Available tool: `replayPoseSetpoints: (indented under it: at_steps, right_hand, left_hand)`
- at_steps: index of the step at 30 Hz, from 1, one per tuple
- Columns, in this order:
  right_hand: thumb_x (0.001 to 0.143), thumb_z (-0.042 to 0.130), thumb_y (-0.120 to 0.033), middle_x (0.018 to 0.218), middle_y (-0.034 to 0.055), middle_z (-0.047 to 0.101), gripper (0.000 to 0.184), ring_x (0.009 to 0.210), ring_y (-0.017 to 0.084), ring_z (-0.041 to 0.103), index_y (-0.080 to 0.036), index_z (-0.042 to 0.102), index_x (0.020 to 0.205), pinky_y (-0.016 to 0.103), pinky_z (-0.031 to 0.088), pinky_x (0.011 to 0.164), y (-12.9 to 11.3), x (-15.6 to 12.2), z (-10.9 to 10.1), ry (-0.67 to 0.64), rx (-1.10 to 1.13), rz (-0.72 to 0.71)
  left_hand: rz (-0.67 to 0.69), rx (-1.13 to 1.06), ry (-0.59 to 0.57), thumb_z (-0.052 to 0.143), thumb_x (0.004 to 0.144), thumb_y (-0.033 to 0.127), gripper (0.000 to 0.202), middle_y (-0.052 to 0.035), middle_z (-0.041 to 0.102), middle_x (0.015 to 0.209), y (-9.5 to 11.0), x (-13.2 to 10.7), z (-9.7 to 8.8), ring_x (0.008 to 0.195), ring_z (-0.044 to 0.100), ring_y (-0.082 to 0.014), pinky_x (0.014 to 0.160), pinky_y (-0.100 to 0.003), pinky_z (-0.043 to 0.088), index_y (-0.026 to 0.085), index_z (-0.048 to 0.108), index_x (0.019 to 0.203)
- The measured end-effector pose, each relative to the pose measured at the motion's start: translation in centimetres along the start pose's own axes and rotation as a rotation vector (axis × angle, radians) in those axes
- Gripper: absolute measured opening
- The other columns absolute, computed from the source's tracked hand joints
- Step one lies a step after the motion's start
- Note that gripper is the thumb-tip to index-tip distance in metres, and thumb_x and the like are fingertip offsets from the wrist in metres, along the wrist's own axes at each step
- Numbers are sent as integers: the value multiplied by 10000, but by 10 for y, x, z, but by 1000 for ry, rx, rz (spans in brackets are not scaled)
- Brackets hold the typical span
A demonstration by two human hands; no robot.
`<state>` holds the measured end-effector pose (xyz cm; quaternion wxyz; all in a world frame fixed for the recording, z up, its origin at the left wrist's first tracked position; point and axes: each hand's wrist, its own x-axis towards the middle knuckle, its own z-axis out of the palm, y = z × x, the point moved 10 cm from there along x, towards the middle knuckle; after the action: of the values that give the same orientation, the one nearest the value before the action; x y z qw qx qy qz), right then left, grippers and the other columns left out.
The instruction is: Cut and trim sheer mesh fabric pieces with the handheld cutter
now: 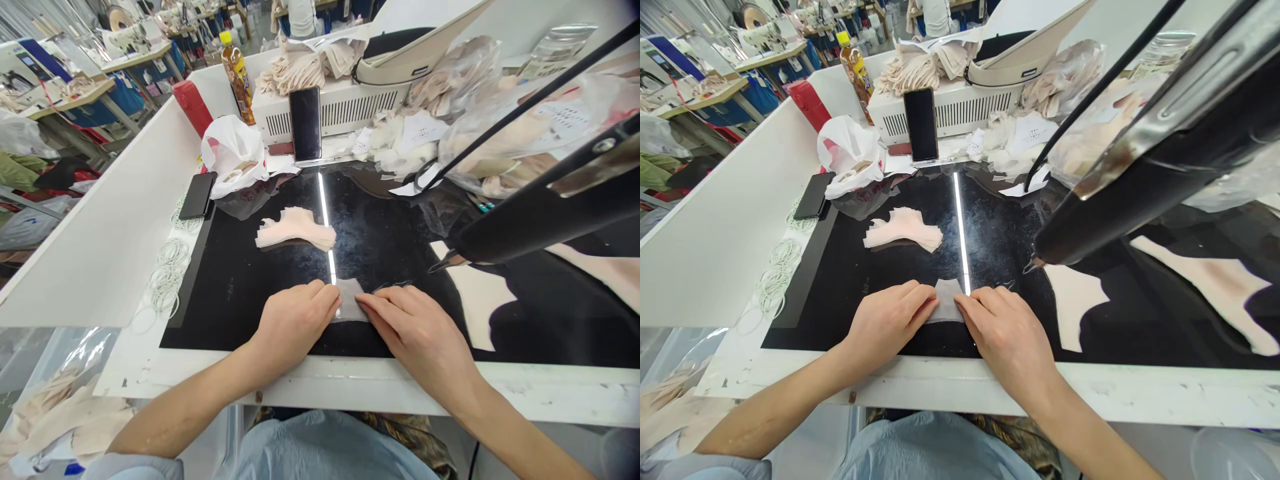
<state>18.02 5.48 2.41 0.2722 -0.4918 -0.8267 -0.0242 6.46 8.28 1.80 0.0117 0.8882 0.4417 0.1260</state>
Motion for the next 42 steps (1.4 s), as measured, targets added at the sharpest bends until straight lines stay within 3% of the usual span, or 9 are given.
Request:
replayPoseSetpoints:
  at_steps: [16,22,29,42]
  right_hand:
    - [958,570,-145,839,47,685,168,739,164,570,-137,692,1074,344,423,688,1,-1,5,-22,11,20]
    - [967,559,-155,861,55,695,170,780,171,603,-140,691,1072,345,439,712,1,-2,5,-16,15,22]
    - [942,588,-140,854,53,692,184,723,174,545,-129,695,1092,349,429,661,0,-2,3,5,1,6]
    - [947,578,-135,867,57,706,175,743,174,592,-128,696,1075,344,435,660,0,-1,1,19,6,3]
  left_hand:
    - [22,59,12,449,1055,319,249,16,573,747,3,-1,0,621,508,-143,534,-320,277,208,602,893]
    - [176,44,92,456,1044,225,180,-45,660,949,19,0,-10,876,587,-189,810,-340,453,170,621,998]
    - [318,-73,85,465,1053,234,218,-65,698,1225,38,0,-7,1171,620,-180,1097,-336,466,119,619,1157]
    - [312,-19,56,457,1062,314,298,-85,674,1332,36,0,0,1224,630,-200,1070,-344,516,109,639,1178]
